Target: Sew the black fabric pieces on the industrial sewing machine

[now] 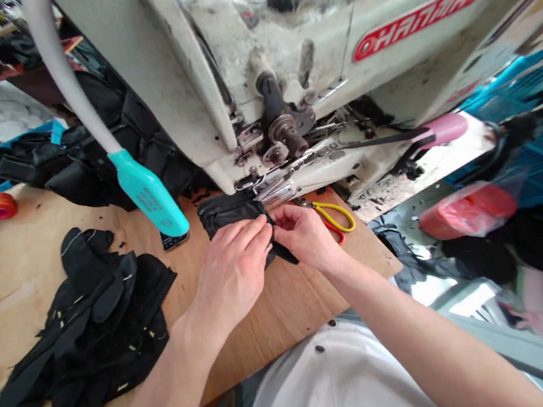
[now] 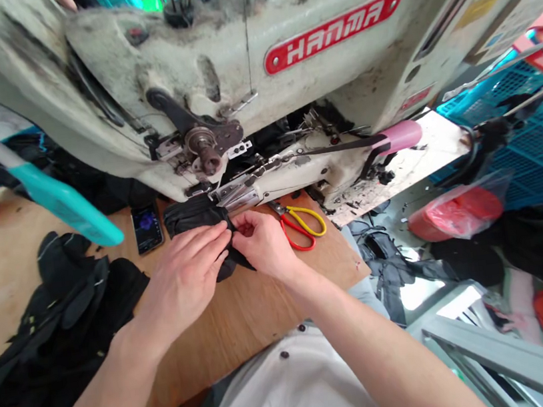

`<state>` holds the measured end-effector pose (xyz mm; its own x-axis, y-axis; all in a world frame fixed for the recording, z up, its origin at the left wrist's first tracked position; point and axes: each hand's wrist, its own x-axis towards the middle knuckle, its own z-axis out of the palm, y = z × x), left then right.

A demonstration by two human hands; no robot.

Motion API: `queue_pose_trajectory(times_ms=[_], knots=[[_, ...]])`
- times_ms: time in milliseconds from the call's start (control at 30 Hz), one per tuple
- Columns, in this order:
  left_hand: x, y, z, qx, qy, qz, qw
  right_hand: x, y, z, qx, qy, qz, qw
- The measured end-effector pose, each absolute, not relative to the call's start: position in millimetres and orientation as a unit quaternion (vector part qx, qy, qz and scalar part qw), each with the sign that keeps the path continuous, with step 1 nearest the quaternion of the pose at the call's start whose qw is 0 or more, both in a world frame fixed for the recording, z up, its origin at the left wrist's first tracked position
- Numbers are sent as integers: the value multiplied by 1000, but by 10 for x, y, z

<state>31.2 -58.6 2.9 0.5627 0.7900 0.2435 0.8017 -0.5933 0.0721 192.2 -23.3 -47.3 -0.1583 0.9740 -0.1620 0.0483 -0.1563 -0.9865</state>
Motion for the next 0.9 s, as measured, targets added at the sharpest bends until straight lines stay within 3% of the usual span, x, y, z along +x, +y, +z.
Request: queue_pose_trajectory(times_ms=[567,733,900], knots=[[143,-525,-217,-850,-461,-253,-19,1873,-102,-435,-464,-445,626,441],[26,-502,-253,-813,-461,-351,-56,2051,-321,-469,-414,-647,443,463],[3,-280,-74,-753,-506,-390,-158,2181,-288,-443,-322,-819,266,393]])
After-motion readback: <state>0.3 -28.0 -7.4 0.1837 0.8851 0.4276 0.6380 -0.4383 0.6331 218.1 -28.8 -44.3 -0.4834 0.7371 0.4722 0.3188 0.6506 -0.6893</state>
